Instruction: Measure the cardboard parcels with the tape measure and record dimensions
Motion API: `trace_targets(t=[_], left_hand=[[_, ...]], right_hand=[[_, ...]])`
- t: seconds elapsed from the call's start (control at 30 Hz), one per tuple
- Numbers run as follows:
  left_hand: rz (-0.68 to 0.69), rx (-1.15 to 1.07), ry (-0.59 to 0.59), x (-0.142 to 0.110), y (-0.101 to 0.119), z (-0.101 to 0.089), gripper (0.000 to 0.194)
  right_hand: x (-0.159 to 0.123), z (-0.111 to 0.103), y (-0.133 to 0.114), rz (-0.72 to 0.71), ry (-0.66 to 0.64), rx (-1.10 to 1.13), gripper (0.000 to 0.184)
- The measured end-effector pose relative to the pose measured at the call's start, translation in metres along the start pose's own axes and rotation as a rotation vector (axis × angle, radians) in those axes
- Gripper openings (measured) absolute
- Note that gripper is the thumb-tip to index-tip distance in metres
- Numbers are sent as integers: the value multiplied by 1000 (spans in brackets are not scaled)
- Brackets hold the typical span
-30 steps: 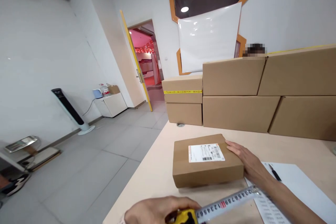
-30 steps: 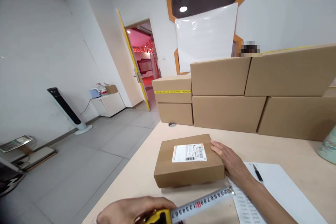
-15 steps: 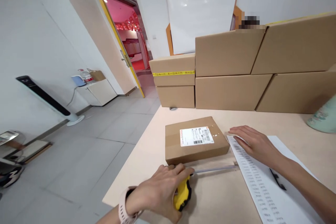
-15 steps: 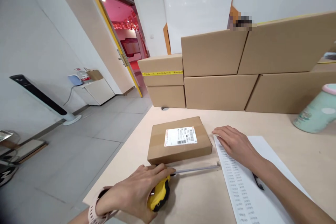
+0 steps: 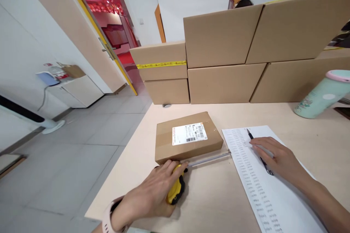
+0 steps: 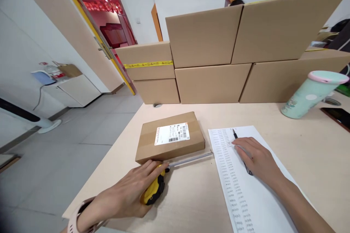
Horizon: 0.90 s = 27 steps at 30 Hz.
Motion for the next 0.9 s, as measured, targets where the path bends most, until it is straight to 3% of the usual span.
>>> trace_targets(t=[0.1,0.17,0.23,0.3,0.4,0.47,0.63,0.73,0.9], left_hand=[[39,-31,68,-3,4,6,102],[161,-78,166,3,26,12,104],[342,-157,224,15,68,24,90],[445,-173,187,37,117,44,63],[601,-121,155,68,191,58,63],[568,-15,223,89,216,52,54],[468,439,433,117,228,35,46],[397,587,518,126,218,40,46],[336,567,527,137,205,55,73]], right_hand=[[2,-10,25,199,42,-94,29],[1,-9,39,323,8,-152,33],[1,-1,43,362,-67,-159,34],[3,10,37,325,-134,-121,26],[6,18,25,280,-189,0,11],[5,13,26,335,-159,176,16],[2,-32,42,425,148,739,33],[-1,-58,50,410,305,723,39],[-2,-74,58,456,533,545,31]])
Point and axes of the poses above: each hand's wrist, its own x-axis towards the middle knuckle, its own z-axis out of the palm, y = z × x, the point moved 10 cm from there along x, towards the middle knuckle, and after that the axes turned 4 degrees about x, right-handed, at the moved point
